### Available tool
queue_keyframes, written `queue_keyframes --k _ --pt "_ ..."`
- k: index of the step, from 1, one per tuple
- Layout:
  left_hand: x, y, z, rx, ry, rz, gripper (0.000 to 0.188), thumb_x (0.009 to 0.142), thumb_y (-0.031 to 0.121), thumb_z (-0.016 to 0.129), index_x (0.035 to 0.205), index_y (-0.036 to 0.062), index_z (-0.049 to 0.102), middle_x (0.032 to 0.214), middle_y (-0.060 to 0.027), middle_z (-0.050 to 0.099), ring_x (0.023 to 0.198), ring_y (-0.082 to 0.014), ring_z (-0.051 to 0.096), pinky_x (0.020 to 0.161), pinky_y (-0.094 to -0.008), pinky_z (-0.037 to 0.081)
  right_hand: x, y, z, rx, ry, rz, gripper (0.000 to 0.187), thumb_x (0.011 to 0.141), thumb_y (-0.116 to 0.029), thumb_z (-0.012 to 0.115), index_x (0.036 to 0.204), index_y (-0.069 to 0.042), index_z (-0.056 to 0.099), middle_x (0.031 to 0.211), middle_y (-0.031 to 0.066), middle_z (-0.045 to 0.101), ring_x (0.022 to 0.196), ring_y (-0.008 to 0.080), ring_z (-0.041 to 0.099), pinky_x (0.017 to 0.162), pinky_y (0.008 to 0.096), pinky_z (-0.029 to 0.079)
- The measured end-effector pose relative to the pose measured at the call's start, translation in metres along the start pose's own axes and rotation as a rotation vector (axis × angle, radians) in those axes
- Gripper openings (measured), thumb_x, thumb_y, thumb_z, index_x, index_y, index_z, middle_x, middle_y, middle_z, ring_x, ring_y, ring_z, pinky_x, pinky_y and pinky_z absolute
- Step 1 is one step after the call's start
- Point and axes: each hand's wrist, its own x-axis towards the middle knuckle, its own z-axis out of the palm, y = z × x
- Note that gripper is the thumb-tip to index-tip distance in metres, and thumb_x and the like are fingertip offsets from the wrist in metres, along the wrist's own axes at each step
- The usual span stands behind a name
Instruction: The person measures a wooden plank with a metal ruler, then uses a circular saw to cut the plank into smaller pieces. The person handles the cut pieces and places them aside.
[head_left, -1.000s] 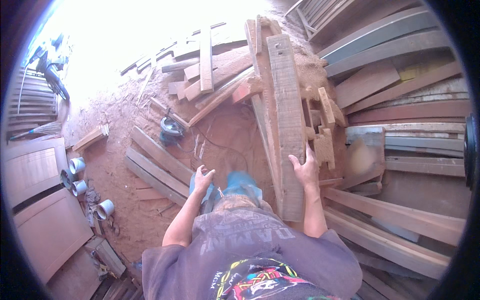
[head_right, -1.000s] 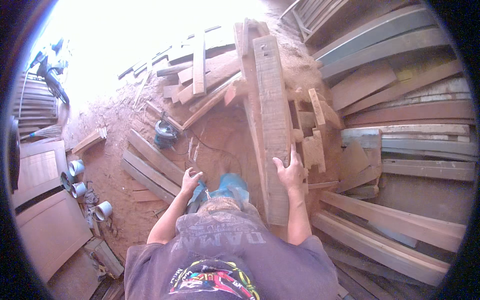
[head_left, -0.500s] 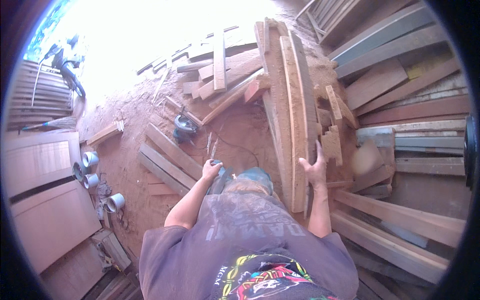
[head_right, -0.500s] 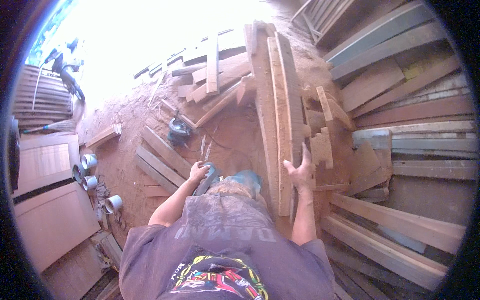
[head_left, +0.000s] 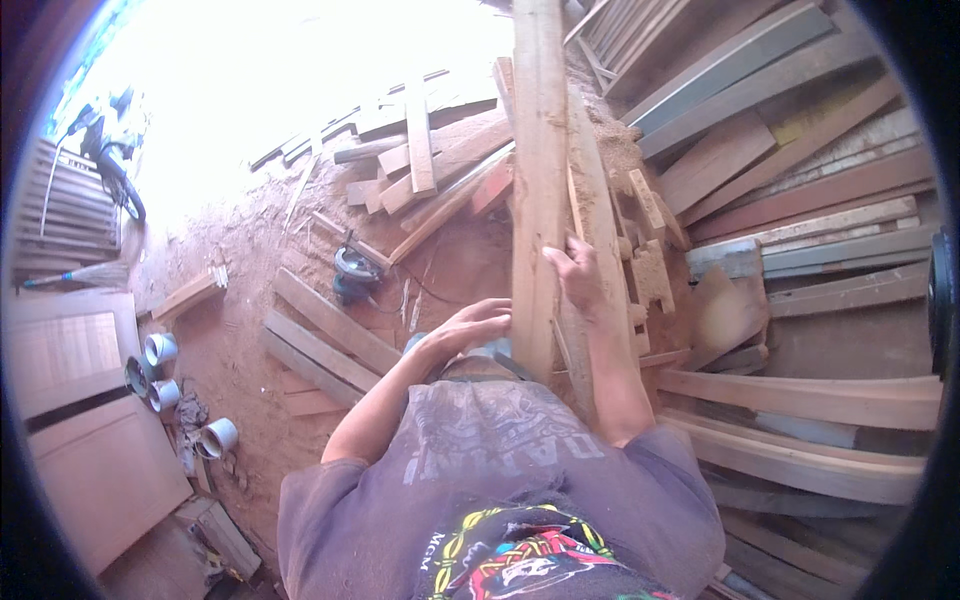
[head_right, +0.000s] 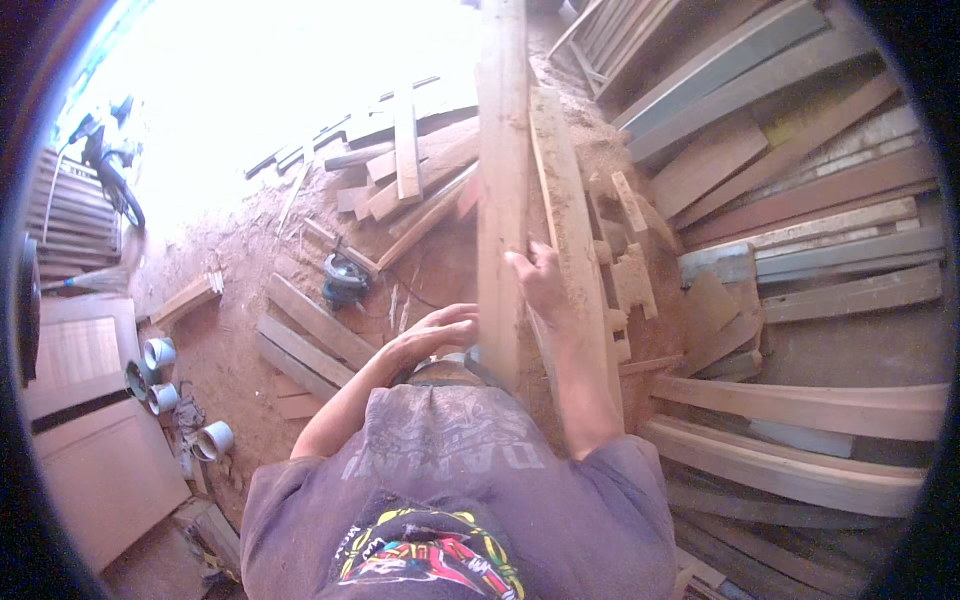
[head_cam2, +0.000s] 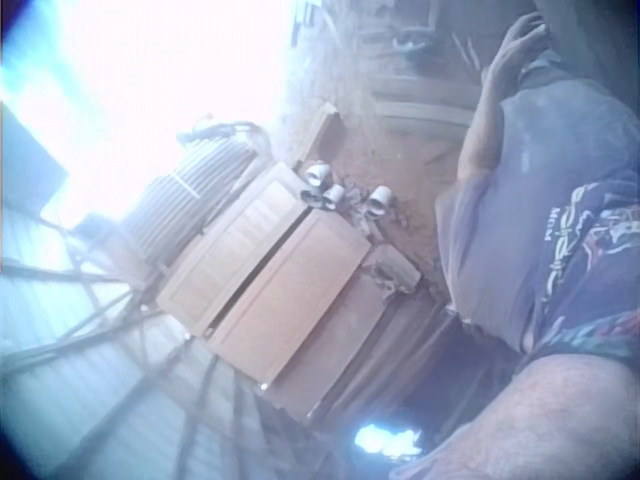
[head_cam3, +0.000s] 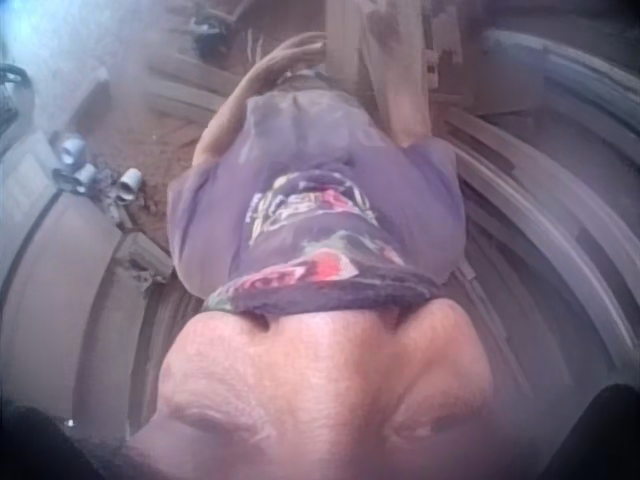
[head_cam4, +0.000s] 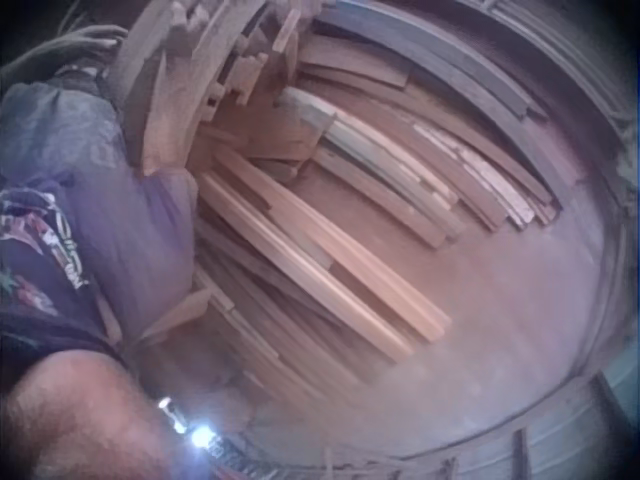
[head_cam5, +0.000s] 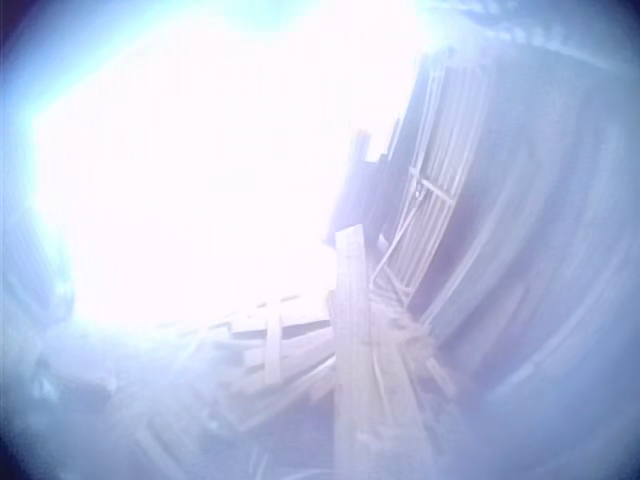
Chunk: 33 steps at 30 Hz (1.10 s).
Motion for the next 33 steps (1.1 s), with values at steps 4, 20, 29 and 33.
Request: queue_keyframes --k 4,20,29,33 --pt "0.002 -0.006 -0.004 -0.056 0.015 -0.016 0.063 0.102 0.021 0.079 0.155 -0.0006 0.053 0.144 -0.0119 0.068 0.124 -0.0247 0.070 0.104 -0.0406 0.059 0.027 0.026 0.056 0.196 -0.030 -0.037 0.047 0.103 -0.014 0.064 0.146 0.005 0.062 0.130 0.0171 0.074 0.116 0.0218 0.071 0.101 0.0373 0.057" --pt "-0.037 0.039 -0.225 0.024 0.618 0.192 0.063 0.099 0.029 0.083 0.152 0.0060 0.058 0.141 -0.0118 0.067 0.122 -0.0248 0.069 0.095 -0.0403 0.060 -0.182 0.130 0.038 -0.487 0.369 0.138 0.037 0.101 -0.025 0.076 0.128 0.001 0.074 0.117 0.0182 0.081 0.110 0.0300 0.078 0.095 0.0391 0.060" --pt "-0.045 0.052 -0.217 0.179 0.669 0.081 0.082 0.101 0.042 0.079 0.166 0.0107 0.040 0.154 -0.0126 0.058 0.138 -0.0307 0.061 0.098 -0.0486 0.061 -0.199 0.150 -0.064 -0.997 0.652 0.315 0.111 0.080 -0.047 0.093 0.162 0.004 0.038 0.159 0.0317 0.049 0.150 0.0461 0.046 0.122 0.0562 0.040" --pt "-0.035 -0.042 -0.091 0.331 0.369 -0.201 0.073 0.103 0.044 0.076 0.158 0.0039 0.052 0.147 -0.0112 0.065 0.130 -0.0267 0.066 0.099 -0.0444 0.059 -0.198 0.149 -0.011 -1.045 0.535 0.432 0.124 0.072 -0.057 0.095 0.161 0.005 0.037 0.154 0.0329 0.054 0.146 0.0469 0.050 0.122 0.0556 0.041"
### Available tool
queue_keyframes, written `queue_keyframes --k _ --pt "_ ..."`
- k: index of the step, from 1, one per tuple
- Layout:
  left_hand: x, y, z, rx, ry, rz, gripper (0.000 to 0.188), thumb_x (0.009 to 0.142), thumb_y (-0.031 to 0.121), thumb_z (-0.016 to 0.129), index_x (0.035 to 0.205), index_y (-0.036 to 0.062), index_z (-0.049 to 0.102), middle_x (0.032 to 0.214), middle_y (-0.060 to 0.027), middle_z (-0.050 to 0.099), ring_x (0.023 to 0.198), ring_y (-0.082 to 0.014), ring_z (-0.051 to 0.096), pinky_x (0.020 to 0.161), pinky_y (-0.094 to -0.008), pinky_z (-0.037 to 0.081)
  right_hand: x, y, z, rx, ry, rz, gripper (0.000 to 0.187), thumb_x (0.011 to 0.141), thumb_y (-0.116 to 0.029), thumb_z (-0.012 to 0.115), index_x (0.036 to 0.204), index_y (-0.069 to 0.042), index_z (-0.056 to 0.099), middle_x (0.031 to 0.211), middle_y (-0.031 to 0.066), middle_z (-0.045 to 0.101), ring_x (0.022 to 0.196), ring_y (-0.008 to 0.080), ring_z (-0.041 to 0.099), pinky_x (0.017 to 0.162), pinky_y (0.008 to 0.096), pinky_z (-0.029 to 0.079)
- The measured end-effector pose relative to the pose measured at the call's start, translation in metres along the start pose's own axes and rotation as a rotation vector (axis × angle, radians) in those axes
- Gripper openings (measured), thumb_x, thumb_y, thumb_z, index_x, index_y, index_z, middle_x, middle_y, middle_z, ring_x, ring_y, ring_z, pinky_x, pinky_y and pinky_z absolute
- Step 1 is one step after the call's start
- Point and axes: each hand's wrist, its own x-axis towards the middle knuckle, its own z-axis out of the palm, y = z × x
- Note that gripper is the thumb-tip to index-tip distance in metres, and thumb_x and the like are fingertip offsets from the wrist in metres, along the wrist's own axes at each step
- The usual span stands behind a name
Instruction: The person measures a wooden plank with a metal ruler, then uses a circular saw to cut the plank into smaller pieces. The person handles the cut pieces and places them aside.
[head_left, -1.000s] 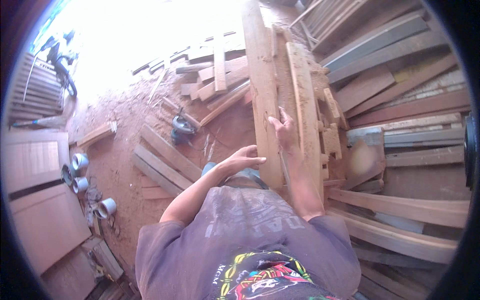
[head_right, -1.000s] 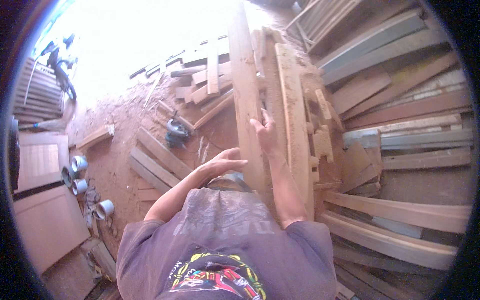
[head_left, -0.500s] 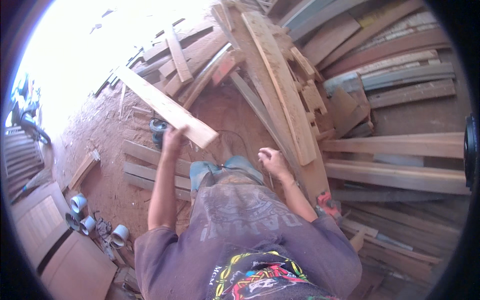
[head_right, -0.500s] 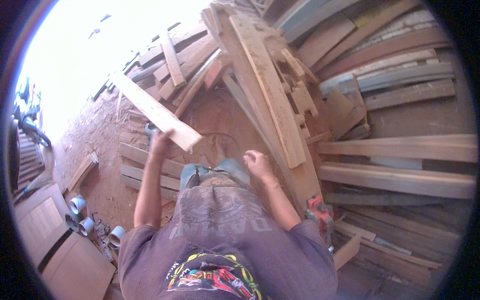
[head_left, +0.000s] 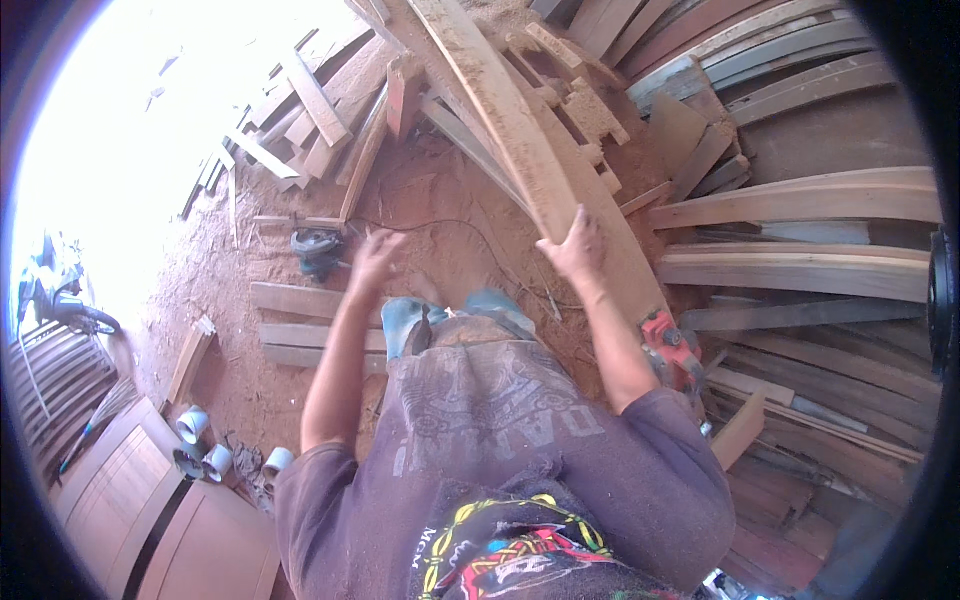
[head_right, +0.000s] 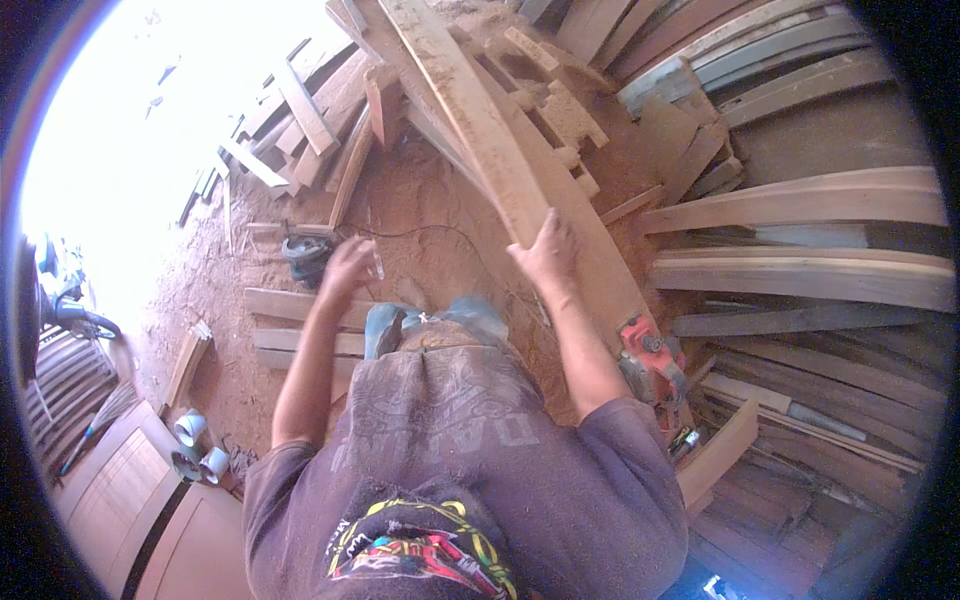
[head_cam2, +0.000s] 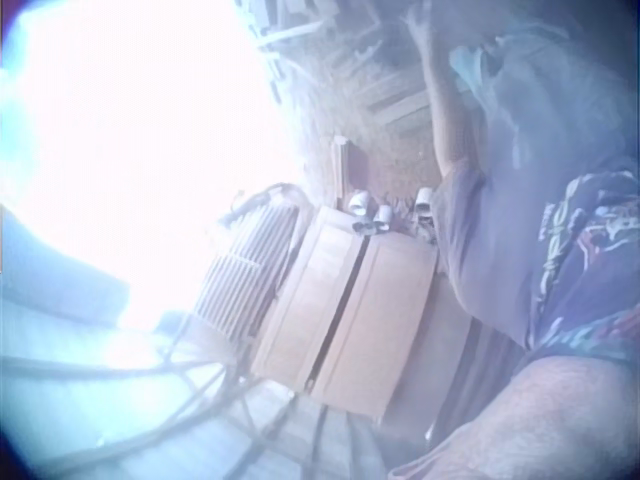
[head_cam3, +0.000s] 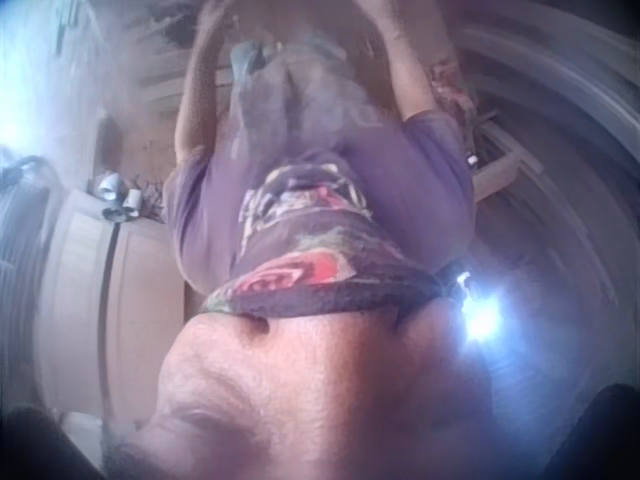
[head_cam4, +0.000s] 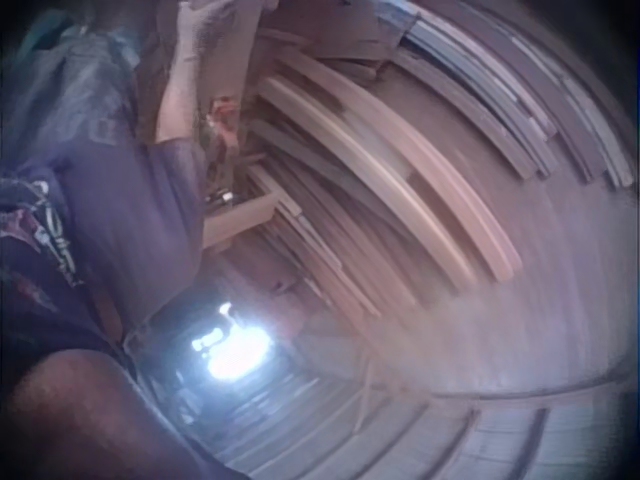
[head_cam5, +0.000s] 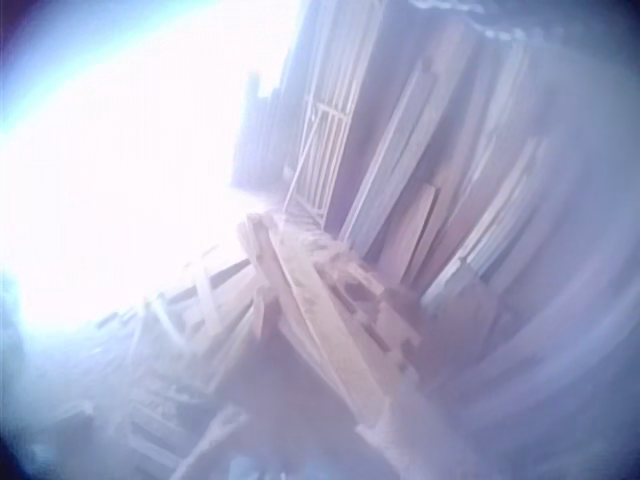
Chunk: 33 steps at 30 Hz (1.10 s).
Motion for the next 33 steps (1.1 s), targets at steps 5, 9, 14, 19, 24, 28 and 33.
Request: queue_keyframes --k 5,9,14,19,24,28,33 --pt "-0.018 -0.027 0.154 -0.205 -0.268 -0.074 0.067 0.111 0.049 0.064 0.160 0.0062 0.048 0.149 -0.0150 0.064 0.131 -0.0270 0.066 0.105 -0.0442 0.055 -0.073 -0.048 0.014 0.322 0.009 -0.201 0.125 0.074 -0.063 0.095 0.161 0.007 0.037 0.146 0.0320 0.060 0.138 0.0409 0.060 0.116 0.0520 0.047" --pt "-0.033 -0.006 0.177 -0.420 -0.389 -0.092 0.060 0.115 0.047 0.056 0.155 0.0031 0.050 0.147 -0.0152 0.064 0.133 -0.0278 0.065 0.109 -0.0438 0.055 -0.058 0.003 0.024 1.009 -0.529 -0.025 0.092 0.094 -0.047 0.086 0.159 0.005 0.047 0.126 0.0191 0.075 0.113 0.0256 0.072 0.098 0.0390 0.059" --pt "-0.046 0.022 0.212 0.125 -0.242 0.023 0.082 0.112 0.068 0.045 0.162 0.0029 0.043 0.154 -0.0206 0.056 0.143 -0.0332 0.056 0.115 -0.0468 0.050 -0.051 0.001 -0.059 1.039 -0.377 -0.169 0.046 0.095 -0.025 0.079 0.130 0.003 0.074 0.120 0.0197 0.079 0.106 0.0276 0.076 0.094 0.0383 0.059" --pt "-0.060 0.022 0.232 0.205 -0.426 0.086 0.081 0.112 0.068 0.045 0.169 0.0106 0.039 0.161 -0.0137 0.052 0.147 -0.0296 0.050 0.114 -0.0510 0.051 -0.077 0.035 -0.094 0.678 -0.033 -0.339 0.041 0.092 -0.027 0.079 0.121 0.002 0.072 0.109 0.0259 0.077 0.098 0.0426 0.076 0.088 0.0481 0.060" --pt "-0.070 -0.028 0.256 0.091 -0.444 0.051 0.079 0.114 0.063 0.047 0.164 0.0029 0.041 0.155 -0.0186 0.056 0.135 -0.0315 0.061 0.101 -0.0436 0.057 -0.109 0.067 -0.076 0.382 -0.045 -0.232 0.041 0.092 -0.031 0.080 0.116 -0.001 0.065 0.105 0.0273 0.074 0.101 0.0511 0.072 0.087 0.0573 0.058" --pt "-0.062 -0.060 0.265 0.081 -0.544 -0.059 0.076 0.114 0.063 0.047 0.165 0.0063 0.042 0.152 -0.0211 0.059 0.135 -0.0325 0.062 0.099 -0.0411 0.056 -0.099 0.084 -0.033 0.256 -0.141 -0.210 0.048 0.092 -0.032 0.082 0.123 0.001 0.065 0.112 0.0271 0.074 0.108 0.0481 0.073 0.092 0.0544 0.059" --pt "-0.062 -0.066 0.269 -0.020 -0.470 -0.060 0.068 0.112 0.054 0.058 0.154 0.0016 0.052 0.136 -0.0201 0.069 0.121 -0.0282 0.070 0.098 -0.0409 0.059 -0.076 0.108 -0.034 1.008 -0.687 -0.094 0.069 0.097 -0.041 0.082 0.146 0.004 0.064 0.133 0.0189 0.075 0.119 0.0264 0.072 0.104 0.0401 0.057"
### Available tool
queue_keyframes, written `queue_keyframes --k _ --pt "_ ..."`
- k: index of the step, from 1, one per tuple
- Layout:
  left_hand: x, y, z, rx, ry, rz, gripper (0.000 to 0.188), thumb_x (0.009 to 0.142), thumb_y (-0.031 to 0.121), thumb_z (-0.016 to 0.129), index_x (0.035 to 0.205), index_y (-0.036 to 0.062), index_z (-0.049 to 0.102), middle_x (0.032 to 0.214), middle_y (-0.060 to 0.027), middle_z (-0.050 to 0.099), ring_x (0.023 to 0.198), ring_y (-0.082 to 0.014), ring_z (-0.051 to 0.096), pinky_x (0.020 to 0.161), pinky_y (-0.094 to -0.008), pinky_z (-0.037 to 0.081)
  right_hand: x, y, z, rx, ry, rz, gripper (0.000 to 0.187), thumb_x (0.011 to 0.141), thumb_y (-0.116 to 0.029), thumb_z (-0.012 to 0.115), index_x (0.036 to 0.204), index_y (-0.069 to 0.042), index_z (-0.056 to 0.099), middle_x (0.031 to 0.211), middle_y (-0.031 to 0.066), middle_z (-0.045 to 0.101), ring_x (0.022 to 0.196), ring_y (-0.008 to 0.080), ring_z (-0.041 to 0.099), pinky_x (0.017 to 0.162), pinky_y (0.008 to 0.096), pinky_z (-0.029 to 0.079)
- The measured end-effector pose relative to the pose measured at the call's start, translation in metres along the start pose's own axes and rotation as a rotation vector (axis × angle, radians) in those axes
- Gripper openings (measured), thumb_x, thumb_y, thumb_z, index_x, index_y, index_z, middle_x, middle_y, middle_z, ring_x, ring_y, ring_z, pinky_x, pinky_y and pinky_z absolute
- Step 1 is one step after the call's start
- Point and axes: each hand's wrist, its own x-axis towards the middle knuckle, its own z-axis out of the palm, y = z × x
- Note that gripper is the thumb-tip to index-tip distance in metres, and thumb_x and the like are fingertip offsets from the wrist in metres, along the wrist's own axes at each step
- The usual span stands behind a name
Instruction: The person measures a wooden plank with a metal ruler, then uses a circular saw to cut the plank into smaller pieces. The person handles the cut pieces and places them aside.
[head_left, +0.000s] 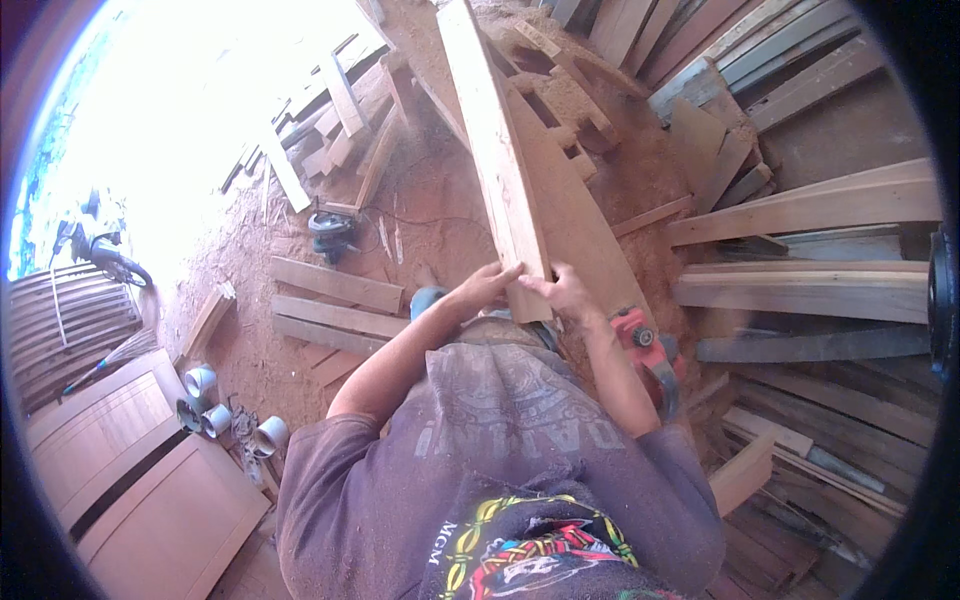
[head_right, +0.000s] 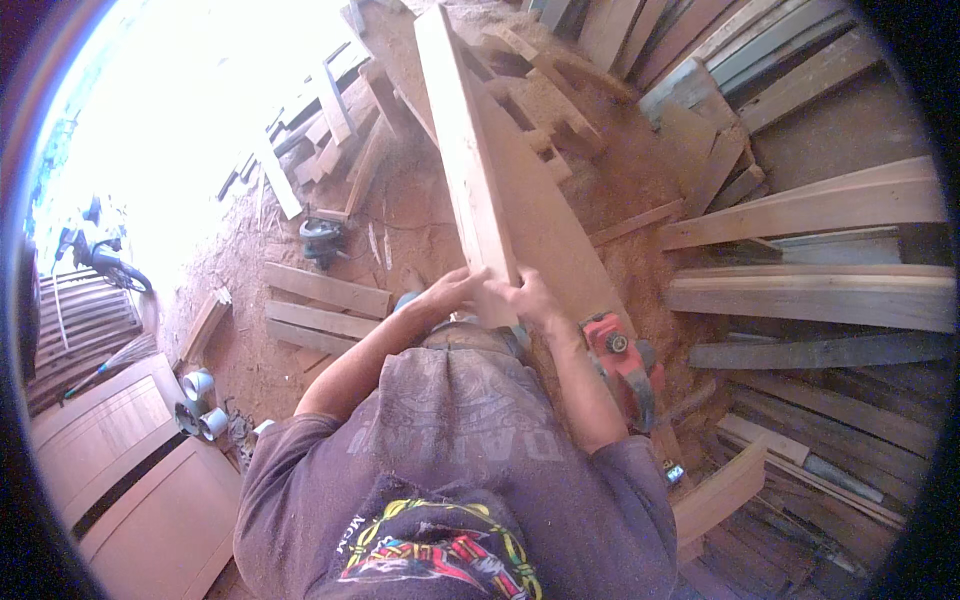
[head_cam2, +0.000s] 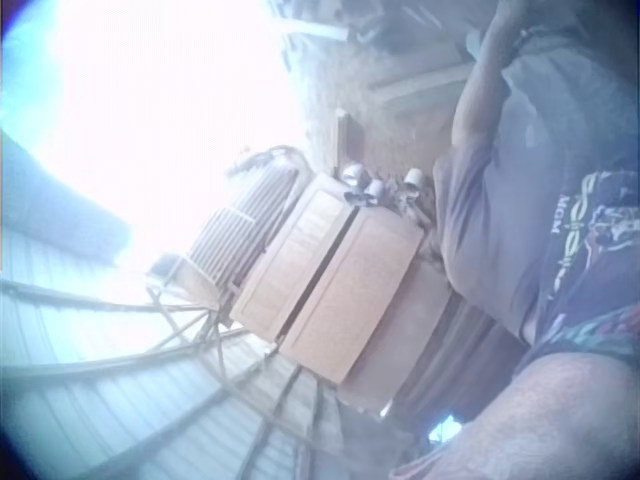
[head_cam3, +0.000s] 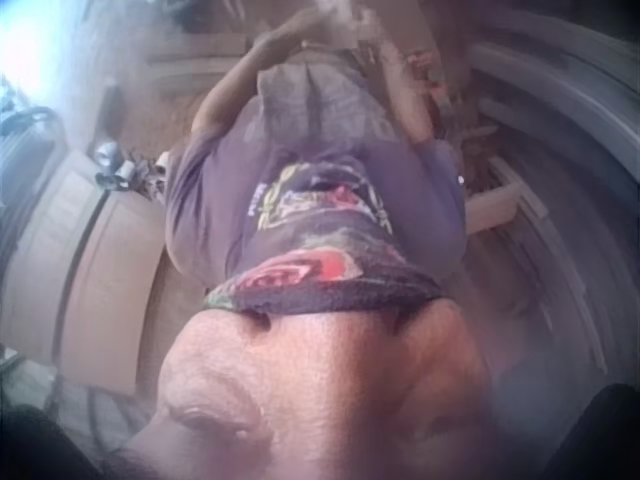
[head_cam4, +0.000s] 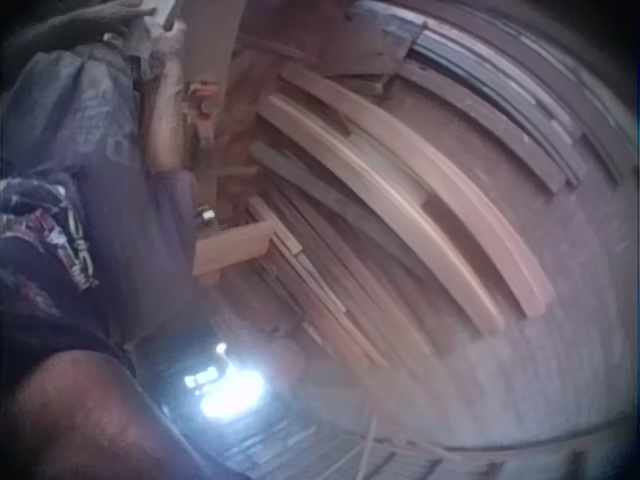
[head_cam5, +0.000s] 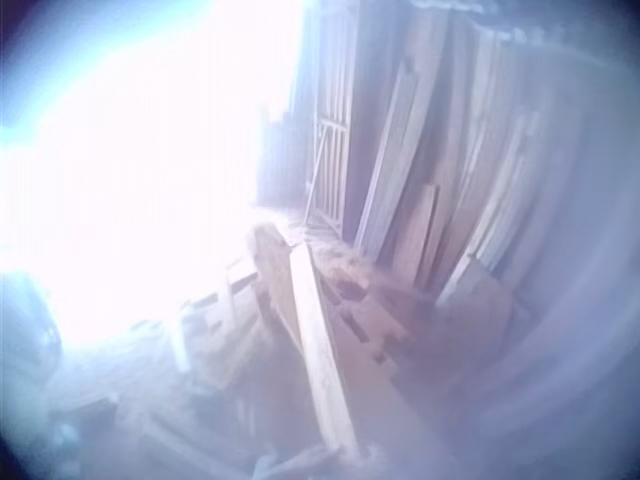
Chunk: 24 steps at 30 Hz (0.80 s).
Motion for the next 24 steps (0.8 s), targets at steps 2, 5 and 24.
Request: queue_keyframes --k 2,5,24 --pt "-0.007 0.007 0.000 -0.046 0.019 0.014 0.058 0.108 0.043 0.071 0.141 -0.0038 0.061 0.124 -0.0148 0.075 0.110 -0.0238 0.075 0.094 -0.0374 0.061 0.004 0.010 -0.002 -0.027 0.015 0.049 0.065 0.101 -0.042 0.078 0.144 0.005 0.065 0.133 0.0187 0.075 0.118 0.0259 0.072 0.103 0.0393 0.057" --pt "-0.028 0.026 0.004 0.117 0.116 -0.055 0.054 0.106 0.036 0.076 0.139 -0.0041 0.061 0.121 -0.0152 0.076 0.108 -0.0236 0.076 0.093 -0.0371 0.062 -0.002 0.010 0.009 -0.001 0.013 0.089 0.062 0.106 -0.043 0.072 0.142 0.007 0.066 0.133 0.0192 0.074 0.119 0.0259 0.072 0.103 0.0389 0.057" --pt "-0.077 0.075 -0.021 0.625 0.037 0.352 0.050 0.092 0.033 0.091 0.114 -0.0030 0.064 0.089 -0.0157 0.080 0.086 -0.0221 0.082 0.077 -0.0361 0.064 0.027 0.050 0.102 1.162 -0.125 0.080 0.056 0.110 -0.061 0.053 0.133 -0.011 0.061 0.110 0.0078 0.069 0.069 0.0150 0.069 0.049 0.0276 0.059"
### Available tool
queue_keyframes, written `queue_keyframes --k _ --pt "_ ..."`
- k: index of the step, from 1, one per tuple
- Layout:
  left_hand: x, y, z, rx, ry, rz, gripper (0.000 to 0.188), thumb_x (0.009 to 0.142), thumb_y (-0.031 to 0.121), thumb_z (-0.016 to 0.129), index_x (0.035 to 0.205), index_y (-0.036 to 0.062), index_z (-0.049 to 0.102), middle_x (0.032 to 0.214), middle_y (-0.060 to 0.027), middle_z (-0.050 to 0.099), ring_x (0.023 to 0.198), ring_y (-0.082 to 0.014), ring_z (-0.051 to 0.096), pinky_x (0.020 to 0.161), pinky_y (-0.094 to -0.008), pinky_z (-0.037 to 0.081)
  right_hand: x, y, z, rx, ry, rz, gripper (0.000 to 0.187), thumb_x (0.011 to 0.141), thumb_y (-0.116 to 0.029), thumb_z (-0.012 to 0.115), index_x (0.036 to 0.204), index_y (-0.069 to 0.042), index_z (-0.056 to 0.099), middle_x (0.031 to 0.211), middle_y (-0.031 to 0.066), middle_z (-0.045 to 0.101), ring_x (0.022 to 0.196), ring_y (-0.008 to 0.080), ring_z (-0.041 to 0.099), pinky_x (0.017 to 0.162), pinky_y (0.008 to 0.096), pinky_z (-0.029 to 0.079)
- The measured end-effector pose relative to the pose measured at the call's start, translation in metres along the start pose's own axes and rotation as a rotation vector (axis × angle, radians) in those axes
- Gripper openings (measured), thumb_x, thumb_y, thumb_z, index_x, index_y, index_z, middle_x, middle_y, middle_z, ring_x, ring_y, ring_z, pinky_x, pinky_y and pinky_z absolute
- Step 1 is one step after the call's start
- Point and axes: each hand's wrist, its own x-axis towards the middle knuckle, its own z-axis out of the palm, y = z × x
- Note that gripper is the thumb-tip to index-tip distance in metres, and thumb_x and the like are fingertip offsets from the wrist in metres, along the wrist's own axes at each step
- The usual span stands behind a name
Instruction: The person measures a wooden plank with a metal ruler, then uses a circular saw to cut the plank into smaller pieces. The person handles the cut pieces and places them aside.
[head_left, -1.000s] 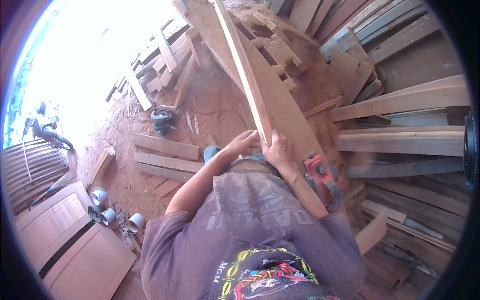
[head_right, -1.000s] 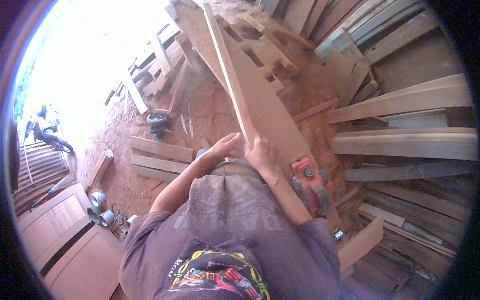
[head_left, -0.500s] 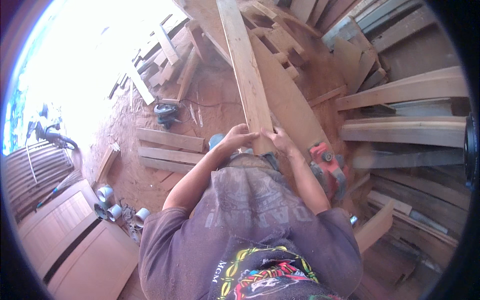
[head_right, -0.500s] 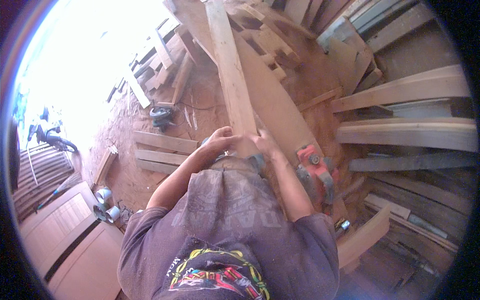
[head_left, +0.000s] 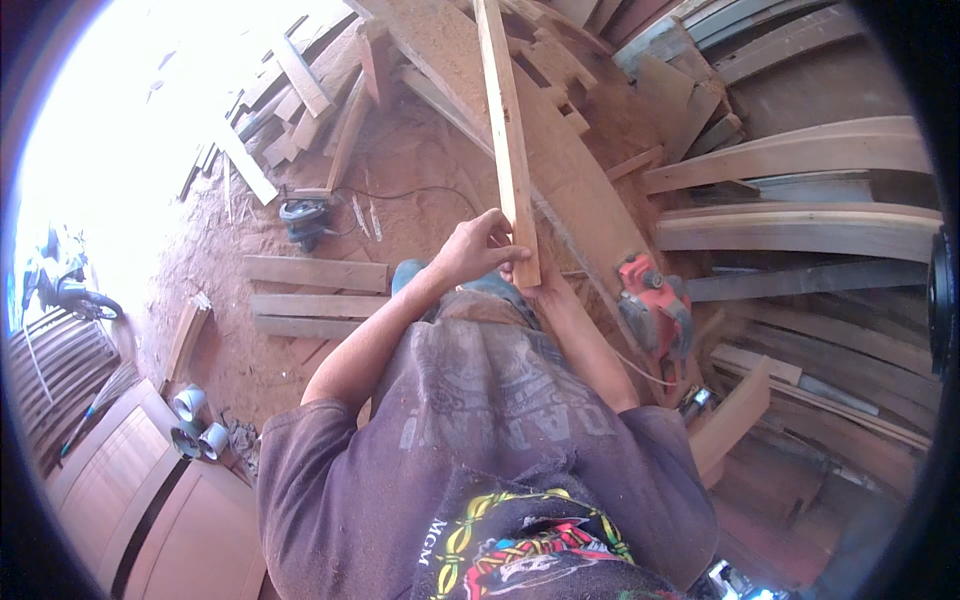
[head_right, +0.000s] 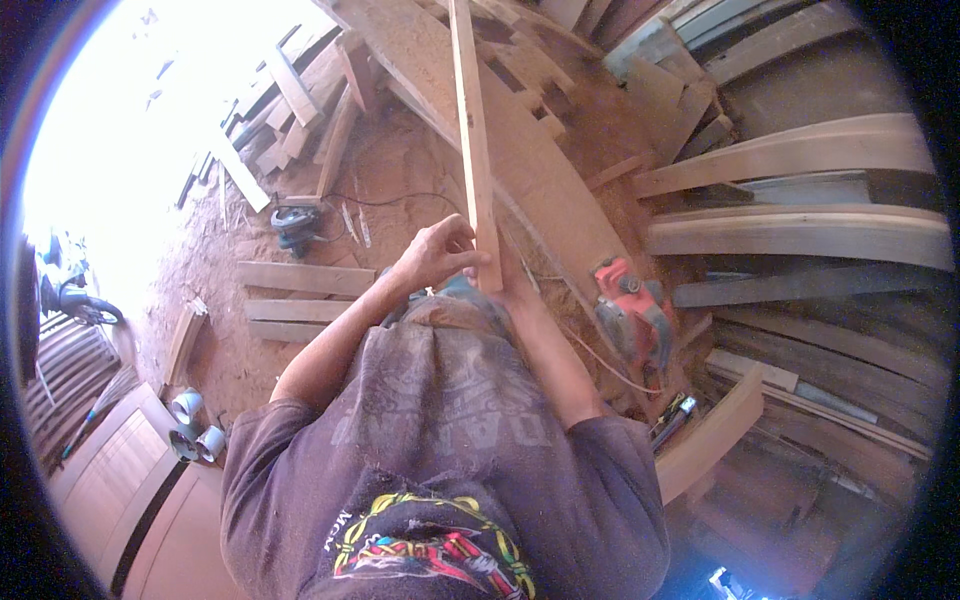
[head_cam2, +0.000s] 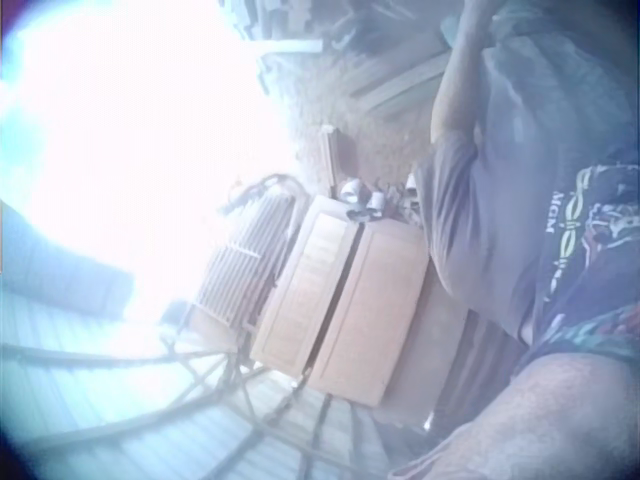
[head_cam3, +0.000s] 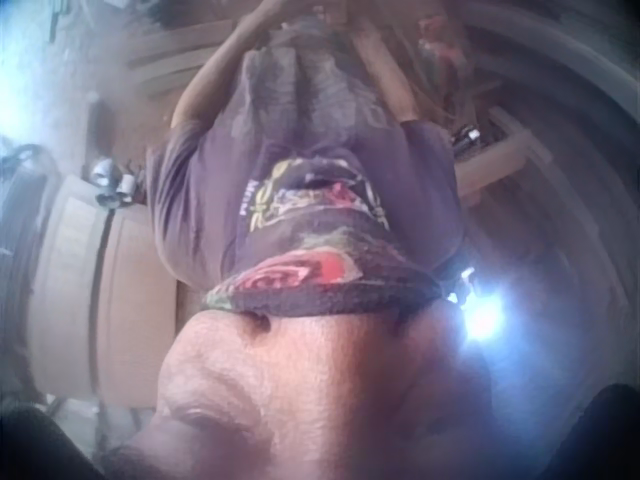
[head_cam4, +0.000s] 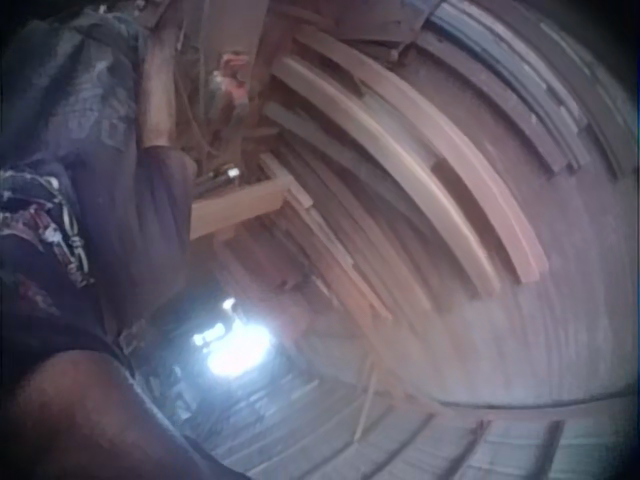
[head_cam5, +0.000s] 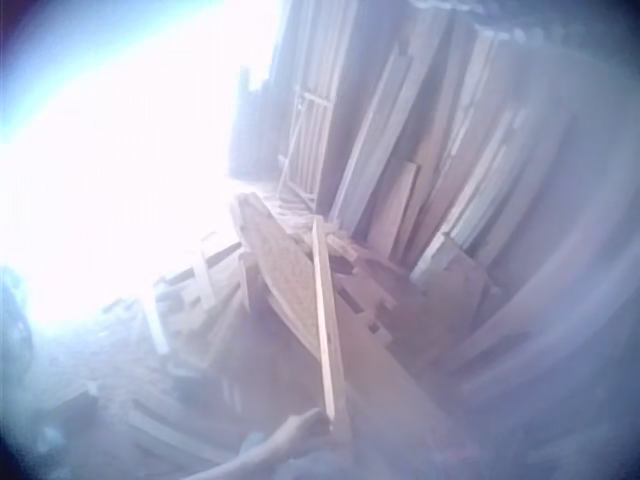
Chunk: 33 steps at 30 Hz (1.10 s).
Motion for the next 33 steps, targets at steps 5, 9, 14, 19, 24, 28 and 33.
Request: queue_keyframes --k 5,9,14,19,24,28,33 --pt "-0.007 -0.007 -0.012 -0.110 -0.051 -0.046 0.049 0.094 0.030 0.089 0.118 -0.0042 0.063 0.092 -0.0154 0.080 0.083 -0.0194 0.081 0.074 -0.0337 0.064 0.005 0.015 0.005 -0.105 0.046 -0.082 0.056 0.108 -0.061 0.057 0.135 -0.012 0.060 0.111 0.0079 0.069 0.070 0.0143 0.067 0.051 0.0269 0.057" --pt "-0.017 -0.031 -0.028 -0.235 -0.080 -0.147 0.060 0.093 0.037 0.091 0.132 0.0009 0.063 0.118 -0.0137 0.077 0.106 -0.0209 0.075 0.090 -0.0377 0.060 -0.014 0.011 0.084 -0.108 0.096 -0.081 0.062 0.108 -0.064 0.058 0.137 -0.010 0.062 0.115 0.0091 0.070 0.076 0.0159 0.069 0.058 0.0274 0.058" --pt "-0.008 -0.044 -0.028 -0.418 0.081 -0.161 0.079 0.099 0.049 0.081 0.155 0.0032 0.050 0.147 -0.0158 0.063 0.129 -0.0264 0.065 0.105 -0.0421 0.054 -0.014 0.014 0.070 -0.615 0.388 -0.379 0.072 0.104 -0.064 0.065 0.137 0.000 0.067 0.120 0.0147 0.075 0.095 0.0223 0.075 0.081 0.0344 0.061" --pt "0.015 -0.063 -0.040 -0.512 0.054 -0.263 0.067 0.106 0.049 0.072 0.153 0.0035 0.054 0.140 -0.0117 0.067 0.123 -0.0224 0.067 0.101 -0.0395 0.055 -0.056 0.011 0.081 -1.334 0.520 -0.385 0.071 0.099 -0.051 0.077 0.130 0.013 0.070 0.123 0.0213 0.078 0.113 0.0263 0.073 0.100 0.0400 0.057" --pt "0.025 -0.066 -0.033 -0.596 0.010 -0.307 0.053 0.108 0.043 0.071 0.145 0.0058 0.063 0.128 -0.0052 0.072 0.112 -0.0180 0.069 0.094 -0.0382 0.057 -0.086 0.019 0.072 -1.258 0.509 -0.402 0.063 0.099 -0.044 0.080 0.132 0.010 0.070 0.120 0.0173 0.079 0.111 0.0201 0.071 0.100 0.0363 0.056" --pt "0.048 -0.068 -0.035 -0.690 0.037 -0.287 0.054 0.108 0.039 0.071 0.148 0.0044 0.060 0.133 -0.0069 0.070 0.112 -0.0212 0.069 0.095 -0.0384 0.059 -0.110 0.030 0.037 -0.942 0.504 -0.357 0.048 0.104 -0.035 0.077 0.127 0.006 0.074 0.116 0.0096 0.078 0.106 0.0151 0.069 0.096 0.0359 0.057" --pt "0.085 -0.079 -0.037 -0.804 0.077 -0.319 0.047 0.108 0.030 0.070 0.147 0.0062 0.060 0.128 -0.0082 0.070 0.107 -0.0227 0.070 0.088 -0.0391 0.061 -0.138 0.061 -0.005 -1.002 0.673 -0.201 0.049 0.104 -0.041 0.076 0.127 0.003 0.076 0.115 0.0096 0.079 0.105 0.0161 0.070 0.095 0.0370 0.057"
